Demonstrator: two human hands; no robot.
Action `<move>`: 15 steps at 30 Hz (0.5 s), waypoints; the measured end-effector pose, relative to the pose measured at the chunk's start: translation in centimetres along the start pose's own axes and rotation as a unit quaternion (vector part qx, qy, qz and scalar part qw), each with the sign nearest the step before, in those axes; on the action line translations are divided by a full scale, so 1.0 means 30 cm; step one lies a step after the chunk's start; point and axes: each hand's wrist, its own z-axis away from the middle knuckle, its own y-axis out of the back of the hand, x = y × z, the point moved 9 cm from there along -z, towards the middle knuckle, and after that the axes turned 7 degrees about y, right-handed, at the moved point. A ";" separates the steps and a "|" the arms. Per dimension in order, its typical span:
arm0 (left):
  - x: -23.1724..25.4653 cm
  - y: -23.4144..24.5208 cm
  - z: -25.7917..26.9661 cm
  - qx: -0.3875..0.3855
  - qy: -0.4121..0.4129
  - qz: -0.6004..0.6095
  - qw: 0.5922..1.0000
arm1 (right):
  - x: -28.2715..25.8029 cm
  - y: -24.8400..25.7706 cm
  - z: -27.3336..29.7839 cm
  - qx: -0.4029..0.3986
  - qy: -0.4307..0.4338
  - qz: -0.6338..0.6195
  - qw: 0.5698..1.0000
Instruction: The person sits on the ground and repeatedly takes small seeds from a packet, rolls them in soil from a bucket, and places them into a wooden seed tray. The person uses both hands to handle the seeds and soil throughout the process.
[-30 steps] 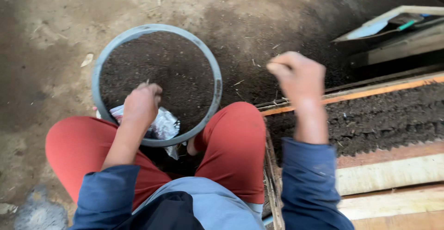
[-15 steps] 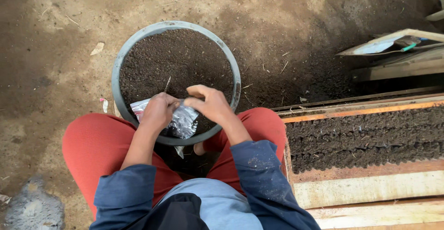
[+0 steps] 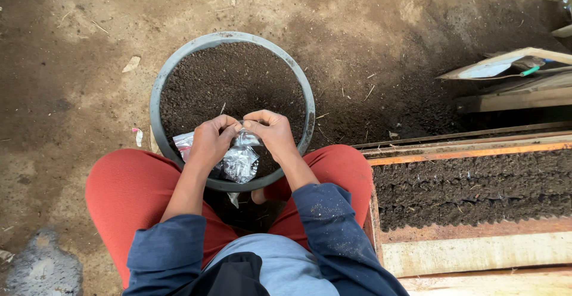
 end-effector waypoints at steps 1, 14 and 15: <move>0.005 -0.005 0.001 -0.001 -0.013 0.003 1.000 | 0.001 0.004 -0.003 0.008 0.001 -0.014 1.000; 0.242 0.075 0.107 0.060 -0.220 -0.224 0.948 | -0.411 -0.115 0.121 -0.052 0.358 0.309 0.880; 0.140 0.059 0.060 0.041 -0.152 -0.202 0.967 | -0.406 -0.157 0.128 -0.115 0.335 0.341 0.871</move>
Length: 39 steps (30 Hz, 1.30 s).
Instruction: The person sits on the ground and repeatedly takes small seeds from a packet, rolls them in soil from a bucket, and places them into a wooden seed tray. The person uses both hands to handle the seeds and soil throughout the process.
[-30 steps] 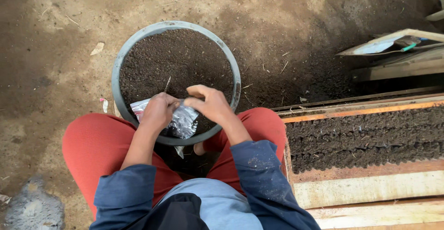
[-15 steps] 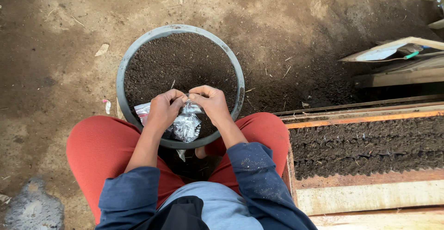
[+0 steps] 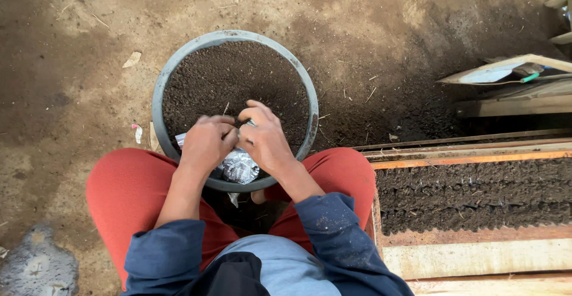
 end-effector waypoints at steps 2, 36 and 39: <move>-0.094 -0.051 -0.007 -0.029 0.065 0.026 0.997 | 0.030 -0.036 -0.016 -0.075 0.001 0.008 0.997; 0.184 -0.022 0.008 -0.226 0.127 0.188 0.947 | 0.209 0.068 -0.020 0.123 -0.336 -0.283 0.890; 0.111 -0.090 -0.026 -0.211 0.129 0.200 0.948 | 0.177 0.089 -0.032 0.069 -0.325 -0.212 0.919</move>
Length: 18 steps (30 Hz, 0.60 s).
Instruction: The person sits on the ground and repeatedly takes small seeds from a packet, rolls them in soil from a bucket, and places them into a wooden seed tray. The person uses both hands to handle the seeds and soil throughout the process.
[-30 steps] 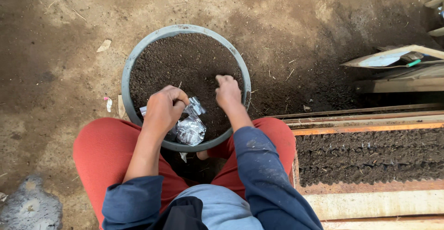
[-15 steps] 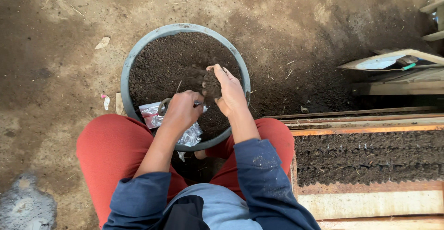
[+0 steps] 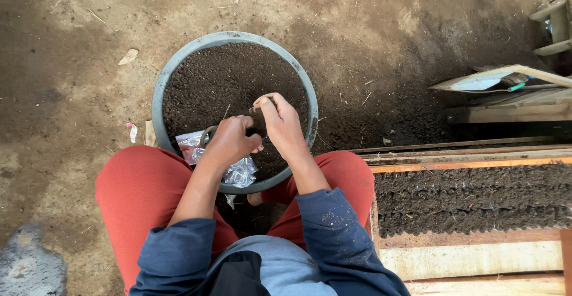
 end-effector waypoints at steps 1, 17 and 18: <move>-0.034 -0.002 -0.031 0.012 -0.002 0.004 1.000 | -0.002 -0.005 0.002 -0.020 0.007 0.048 0.999; 0.057 0.141 0.029 0.122 -0.100 0.122 0.980 | -0.041 -0.053 0.049 -0.155 -0.010 0.281 0.947; 0.086 0.163 0.064 0.122 -0.095 0.050 0.987 | -0.071 -0.046 0.060 -0.168 -0.013 0.251 0.953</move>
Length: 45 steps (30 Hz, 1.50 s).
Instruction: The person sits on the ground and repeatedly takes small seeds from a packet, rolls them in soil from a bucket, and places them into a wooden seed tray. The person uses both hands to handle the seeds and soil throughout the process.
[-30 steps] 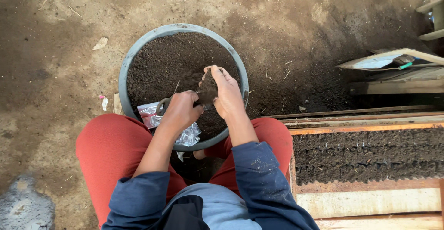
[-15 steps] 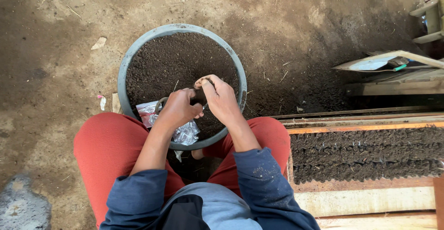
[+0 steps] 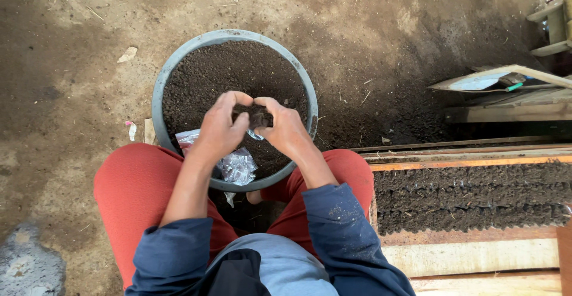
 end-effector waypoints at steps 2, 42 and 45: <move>0.049 0.017 0.017 -0.008 -0.006 -0.071 0.997 | -0.002 0.032 0.010 -0.009 0.005 -0.030 0.999; 0.767 -1.844 0.454 -0.461 -0.385 -0.352 0.717 | 1.520 1.327 1.692 0.474 -0.397 0.213 0.756; 0.800 -1.847 0.473 -0.437 -0.409 -0.341 0.725 | 1.546 1.315 1.655 0.438 -0.387 0.226 0.779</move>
